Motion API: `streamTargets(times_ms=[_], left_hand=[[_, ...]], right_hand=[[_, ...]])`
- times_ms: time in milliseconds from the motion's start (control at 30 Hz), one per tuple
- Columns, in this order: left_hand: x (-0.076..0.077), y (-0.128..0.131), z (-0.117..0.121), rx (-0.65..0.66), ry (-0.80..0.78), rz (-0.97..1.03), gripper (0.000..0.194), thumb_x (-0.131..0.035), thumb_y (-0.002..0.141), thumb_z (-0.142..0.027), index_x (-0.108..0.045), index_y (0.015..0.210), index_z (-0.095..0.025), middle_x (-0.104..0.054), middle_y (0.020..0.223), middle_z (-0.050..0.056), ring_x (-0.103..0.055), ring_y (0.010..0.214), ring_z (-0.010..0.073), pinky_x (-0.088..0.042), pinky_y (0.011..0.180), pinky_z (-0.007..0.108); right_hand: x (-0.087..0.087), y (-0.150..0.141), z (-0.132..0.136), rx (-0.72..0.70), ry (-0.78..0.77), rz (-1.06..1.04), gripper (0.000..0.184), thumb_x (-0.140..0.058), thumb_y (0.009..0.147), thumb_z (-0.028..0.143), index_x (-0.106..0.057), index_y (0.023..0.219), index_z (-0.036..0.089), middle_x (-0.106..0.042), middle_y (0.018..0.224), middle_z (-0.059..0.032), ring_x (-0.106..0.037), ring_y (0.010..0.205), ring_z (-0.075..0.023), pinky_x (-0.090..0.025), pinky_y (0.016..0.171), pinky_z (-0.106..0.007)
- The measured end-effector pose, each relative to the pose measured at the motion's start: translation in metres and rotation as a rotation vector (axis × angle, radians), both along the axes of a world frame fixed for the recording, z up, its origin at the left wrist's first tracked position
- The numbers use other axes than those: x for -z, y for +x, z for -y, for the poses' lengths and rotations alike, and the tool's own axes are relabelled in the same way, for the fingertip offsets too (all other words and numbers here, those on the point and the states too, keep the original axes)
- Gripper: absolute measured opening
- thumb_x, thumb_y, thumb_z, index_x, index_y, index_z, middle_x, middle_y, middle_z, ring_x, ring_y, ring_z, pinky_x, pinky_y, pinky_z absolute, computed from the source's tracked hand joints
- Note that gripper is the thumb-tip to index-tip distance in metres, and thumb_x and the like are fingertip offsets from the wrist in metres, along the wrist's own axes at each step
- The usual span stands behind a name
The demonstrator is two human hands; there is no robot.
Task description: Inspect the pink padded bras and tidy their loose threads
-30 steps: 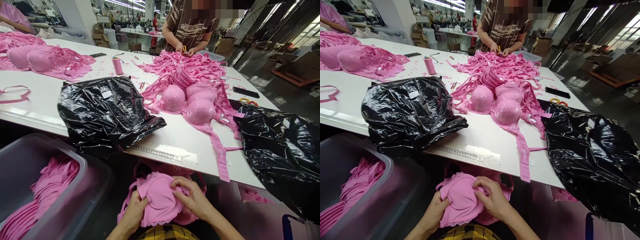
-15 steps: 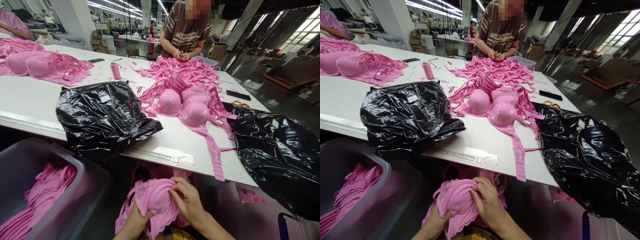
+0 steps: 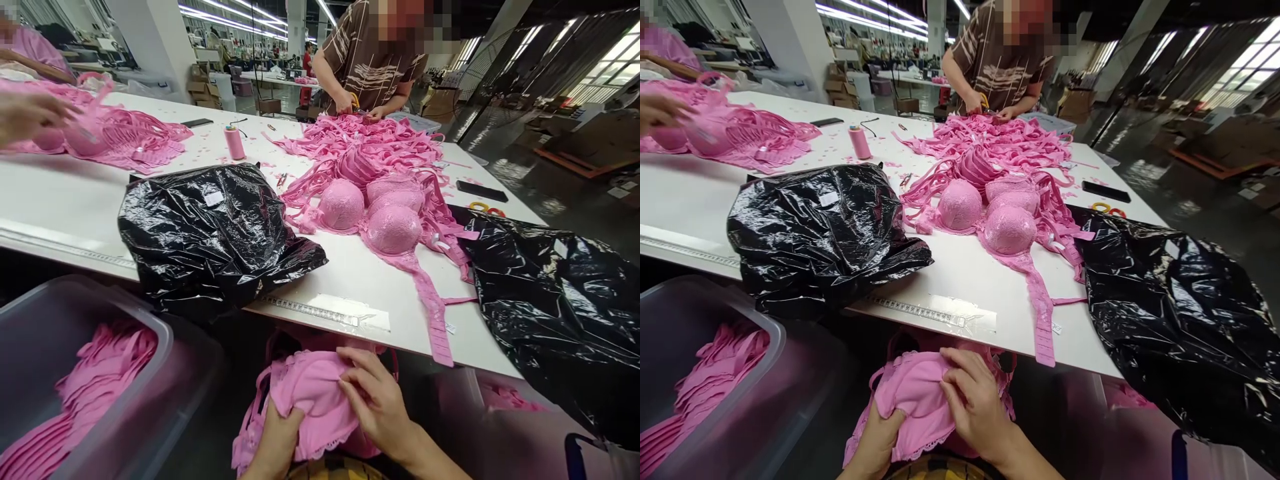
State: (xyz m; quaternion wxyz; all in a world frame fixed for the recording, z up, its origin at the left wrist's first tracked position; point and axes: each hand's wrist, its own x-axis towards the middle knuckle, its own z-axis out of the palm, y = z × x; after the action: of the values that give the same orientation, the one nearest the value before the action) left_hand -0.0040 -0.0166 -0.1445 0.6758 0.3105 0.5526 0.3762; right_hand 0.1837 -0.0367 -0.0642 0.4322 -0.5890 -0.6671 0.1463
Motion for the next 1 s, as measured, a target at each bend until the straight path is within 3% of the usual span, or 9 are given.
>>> streamTargets(times_ms=[133,267,367,433,533,633,800,900,1000], left_hand=[[-0.005,0.001,0.002,-0.002,-0.076,0.139,0.055,-0.071,0.058,-0.026,-0.055,0.11,-0.017,-0.061,0.116,0.011,-0.053,0.113,0.0284,-0.041,0.098,0.038],[-0.013,0.003,0.003,0.088,-0.087,0.225,0.059,-0.071,0.057,-0.024,-0.055,0.113,-0.018,-0.064,0.111,0.01,-0.054,0.112,0.0282,-0.041,0.097,0.039],[-0.008,0.001,0.002,0.049,-0.096,0.139,0.06,-0.068,0.055,-0.019,-0.055,0.114,-0.016,-0.066,0.105,0.009,-0.056,0.108,0.0285,-0.042,0.097,0.041],[-0.004,-0.002,0.002,0.001,-0.09,0.067,0.061,-0.066,0.054,-0.018,-0.055,0.113,-0.016,-0.066,0.104,0.009,-0.057,0.106,0.0291,-0.043,0.095,0.041],[-0.002,-0.006,0.003,0.002,-0.065,0.073,0.059,-0.066,0.056,-0.021,-0.056,0.113,-0.016,-0.066,0.105,0.009,-0.058,0.105,0.029,-0.044,0.094,0.041],[-0.008,-0.005,0.002,0.065,-0.095,0.089,0.053,-0.07,0.056,-0.022,-0.06,0.108,-0.015,-0.067,0.104,0.01,-0.059,0.104,0.0296,-0.045,0.093,0.042],[-0.02,0.001,-0.007,0.144,-0.024,0.096,0.036,-0.075,0.056,-0.028,-0.068,0.088,-0.013,-0.07,0.097,0.011,-0.057,0.106,0.0318,-0.042,0.095,0.042],[-0.02,0.001,-0.009,0.182,-0.015,0.184,0.038,-0.075,0.058,-0.032,-0.066,0.09,-0.015,-0.068,0.097,0.01,-0.058,0.102,0.0293,-0.043,0.092,0.039],[-0.012,0.0,-0.005,0.2,-0.059,0.214,0.037,-0.076,0.056,-0.035,-0.061,0.085,-0.018,-0.065,0.087,0.004,-0.059,0.086,0.023,-0.046,0.078,0.033]], right_hand=[[0.01,0.002,0.003,0.098,-0.03,0.06,0.01,-0.057,0.082,0.02,-0.065,0.087,0.021,-0.062,0.113,-0.0104,-0.058,0.103,-0.0231,-0.05,0.085,-0.036],[0.013,-0.003,0.006,0.011,-0.146,0.026,0.013,-0.056,0.082,0.02,-0.068,0.084,0.022,-0.063,0.111,-0.0096,-0.058,0.103,-0.0236,-0.049,0.086,-0.037],[0.01,-0.005,0.007,-0.091,-0.238,-0.159,0.017,-0.052,0.085,0.02,-0.066,0.076,0.021,-0.068,0.092,-0.007,-0.062,0.089,-0.0204,-0.049,0.081,-0.034],[0.008,-0.002,0.006,-0.026,-0.28,-0.275,0.012,-0.053,0.085,0.024,-0.065,0.085,0.021,-0.067,0.09,-0.0066,-0.062,0.086,-0.0193,-0.05,0.078,-0.031],[0.009,0.003,0.004,0.058,-0.39,-0.267,0.023,-0.06,0.079,0.029,-0.063,0.098,0.018,-0.065,0.094,-0.0077,-0.06,0.085,-0.0204,-0.048,0.075,-0.03],[0.012,0.004,0.002,-0.014,-0.535,-0.24,0.018,-0.058,0.078,0.032,-0.064,0.074,0.016,-0.062,0.071,-0.0033,-0.056,0.068,-0.0179,-0.044,0.064,-0.028],[0.02,0.007,-0.002,-0.036,-0.648,-0.634,0.035,-0.057,0.076,0.047,-0.056,0.061,0.015,-0.055,0.057,0.0006,-0.051,0.054,-0.0136,-0.039,0.05,-0.023],[0.022,0.014,0.0,-0.011,-0.616,-0.584,0.029,-0.057,0.078,0.043,-0.063,0.08,0.015,-0.066,0.076,-0.0057,-0.061,0.071,-0.0198,-0.048,0.062,-0.029],[0.021,0.018,0.009,0.084,-0.38,-0.287,0.023,-0.056,0.081,0.031,-0.061,0.1,0.018,-0.065,0.099,-0.0094,-0.061,0.092,-0.0227,-0.049,0.081,-0.035]])
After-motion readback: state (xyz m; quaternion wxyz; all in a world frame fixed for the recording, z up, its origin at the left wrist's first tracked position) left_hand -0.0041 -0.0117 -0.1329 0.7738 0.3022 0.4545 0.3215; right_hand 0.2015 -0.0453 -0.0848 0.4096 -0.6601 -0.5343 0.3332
